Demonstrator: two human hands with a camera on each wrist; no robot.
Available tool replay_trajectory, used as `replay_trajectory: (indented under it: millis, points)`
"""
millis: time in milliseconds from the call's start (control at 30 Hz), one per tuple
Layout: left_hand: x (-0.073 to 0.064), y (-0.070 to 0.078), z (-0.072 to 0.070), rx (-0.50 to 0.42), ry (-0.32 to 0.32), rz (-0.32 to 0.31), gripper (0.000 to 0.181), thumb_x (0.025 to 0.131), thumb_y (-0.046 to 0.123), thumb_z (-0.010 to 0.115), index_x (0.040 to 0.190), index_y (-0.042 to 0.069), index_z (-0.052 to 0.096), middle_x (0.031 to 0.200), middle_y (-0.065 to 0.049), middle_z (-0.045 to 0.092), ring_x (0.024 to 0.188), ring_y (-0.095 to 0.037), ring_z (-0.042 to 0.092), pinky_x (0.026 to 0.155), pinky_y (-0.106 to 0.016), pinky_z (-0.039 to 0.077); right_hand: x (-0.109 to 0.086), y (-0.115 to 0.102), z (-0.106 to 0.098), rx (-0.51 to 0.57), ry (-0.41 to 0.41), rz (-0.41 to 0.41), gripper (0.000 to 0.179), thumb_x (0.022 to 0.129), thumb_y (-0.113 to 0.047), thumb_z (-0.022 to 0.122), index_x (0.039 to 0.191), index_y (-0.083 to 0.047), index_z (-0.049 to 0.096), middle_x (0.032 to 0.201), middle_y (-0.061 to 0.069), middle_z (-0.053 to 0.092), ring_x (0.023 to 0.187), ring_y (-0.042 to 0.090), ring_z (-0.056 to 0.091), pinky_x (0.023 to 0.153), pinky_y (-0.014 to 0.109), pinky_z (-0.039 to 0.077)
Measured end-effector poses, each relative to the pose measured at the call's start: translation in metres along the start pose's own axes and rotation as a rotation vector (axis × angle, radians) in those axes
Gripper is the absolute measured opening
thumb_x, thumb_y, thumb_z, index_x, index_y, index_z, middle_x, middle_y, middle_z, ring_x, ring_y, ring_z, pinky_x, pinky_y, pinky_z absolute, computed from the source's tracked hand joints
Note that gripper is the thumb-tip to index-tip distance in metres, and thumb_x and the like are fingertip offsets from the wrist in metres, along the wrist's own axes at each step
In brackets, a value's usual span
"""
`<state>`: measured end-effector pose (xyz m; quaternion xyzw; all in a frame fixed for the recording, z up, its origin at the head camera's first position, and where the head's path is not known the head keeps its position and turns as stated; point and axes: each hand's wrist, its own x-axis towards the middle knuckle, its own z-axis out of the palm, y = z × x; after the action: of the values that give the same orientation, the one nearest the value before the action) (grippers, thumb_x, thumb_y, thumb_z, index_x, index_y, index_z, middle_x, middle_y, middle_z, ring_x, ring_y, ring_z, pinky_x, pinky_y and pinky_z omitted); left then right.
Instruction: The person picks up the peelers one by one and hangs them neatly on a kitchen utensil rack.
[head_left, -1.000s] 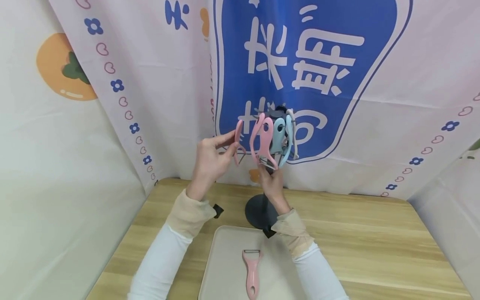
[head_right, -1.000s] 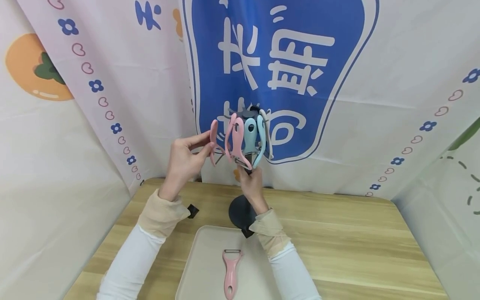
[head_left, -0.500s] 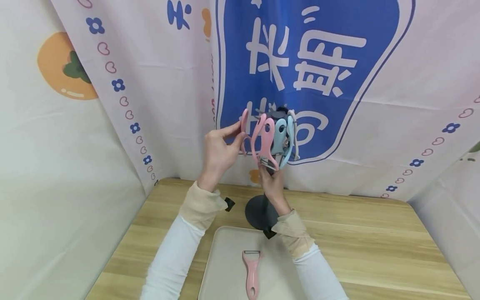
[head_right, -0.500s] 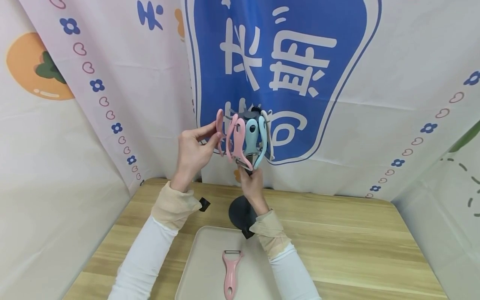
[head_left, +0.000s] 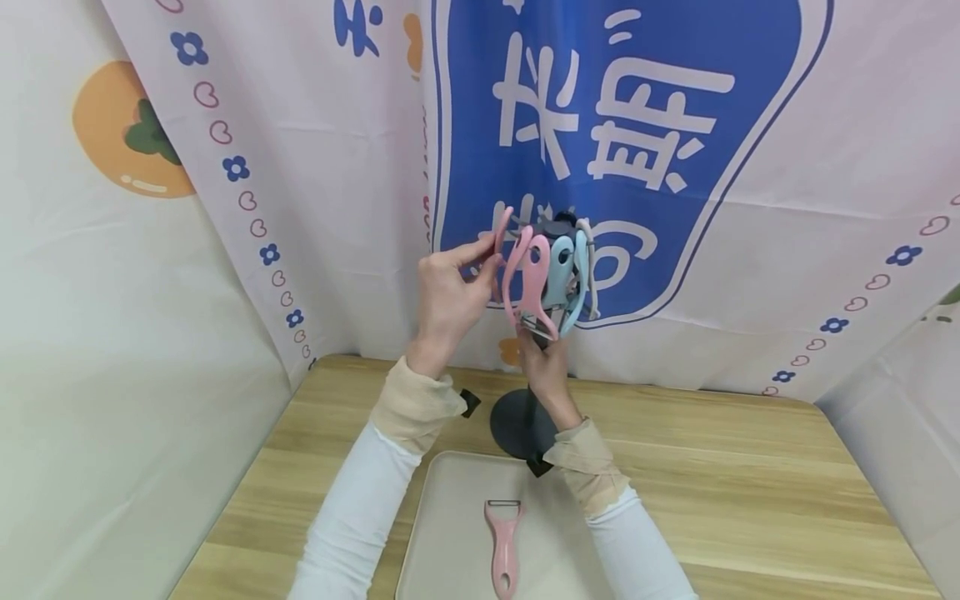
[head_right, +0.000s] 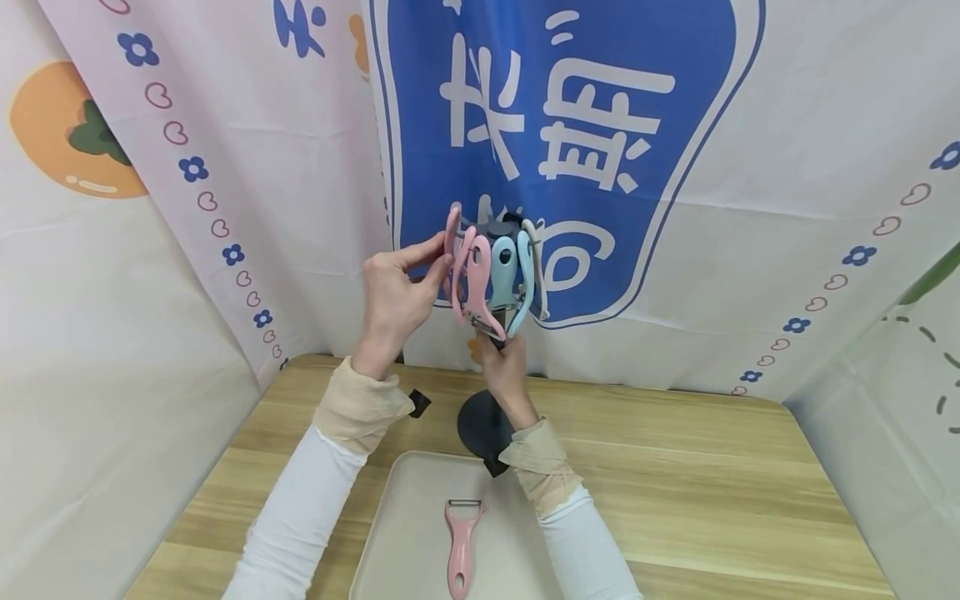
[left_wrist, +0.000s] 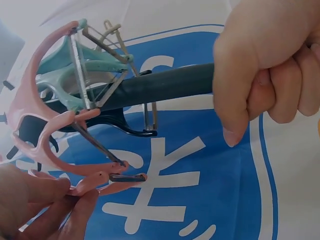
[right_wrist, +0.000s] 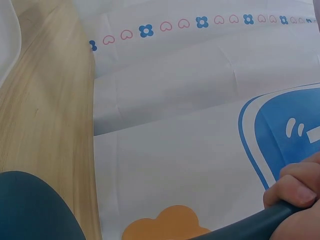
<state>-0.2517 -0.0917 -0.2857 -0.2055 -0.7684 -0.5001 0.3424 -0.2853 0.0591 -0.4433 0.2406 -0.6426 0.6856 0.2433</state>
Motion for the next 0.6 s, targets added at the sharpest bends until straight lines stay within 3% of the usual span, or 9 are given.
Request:
replay_trajectory:
  millis: [333,500,600]
  points:
    - [-0.0018,-0.0011,0.0025,-0.058,0.039,0.054,0.024,0.097,0.005,0.078,0.121,0.005,0.079,0.115,-0.014,0.079,0.099,-0.026,0.08,0.068,-0.027,0.062,0.0,0.0001,0.0017,-0.025,0.002,-0.033,0.025,0.107,0.002,0.052,0.131,0.004,0.056,0.056,0.006,0.046,0.043,0.009,0.042,0.046,0.023,0.036]
    - [-0.0024,-0.0015,0.0027,-0.078,0.033,0.051,0.023,0.097,0.007,0.079,0.12,0.005,0.08,0.115,-0.013,0.08,0.099,-0.025,0.081,0.069,-0.027,0.063,0.0004,-0.0009,0.0018,-0.019,0.0,-0.014,0.009,0.107,0.0,0.052,0.109,0.005,0.058,0.059,-0.001,0.047,0.044,0.007,0.043,0.047,0.023,0.036]
    - [-0.0028,-0.0012,0.0037,-0.092,0.016,0.047,0.023,0.098,0.007,0.078,0.121,0.005,0.079,0.116,-0.013,0.08,0.1,-0.025,0.081,0.071,-0.028,0.063,0.0002,-0.0015,0.0009,-0.018,0.004,0.002,0.008,0.107,0.001,0.052,0.102,0.005,0.058,0.059,-0.003,0.047,0.045,0.007,0.042,0.046,0.022,0.035]
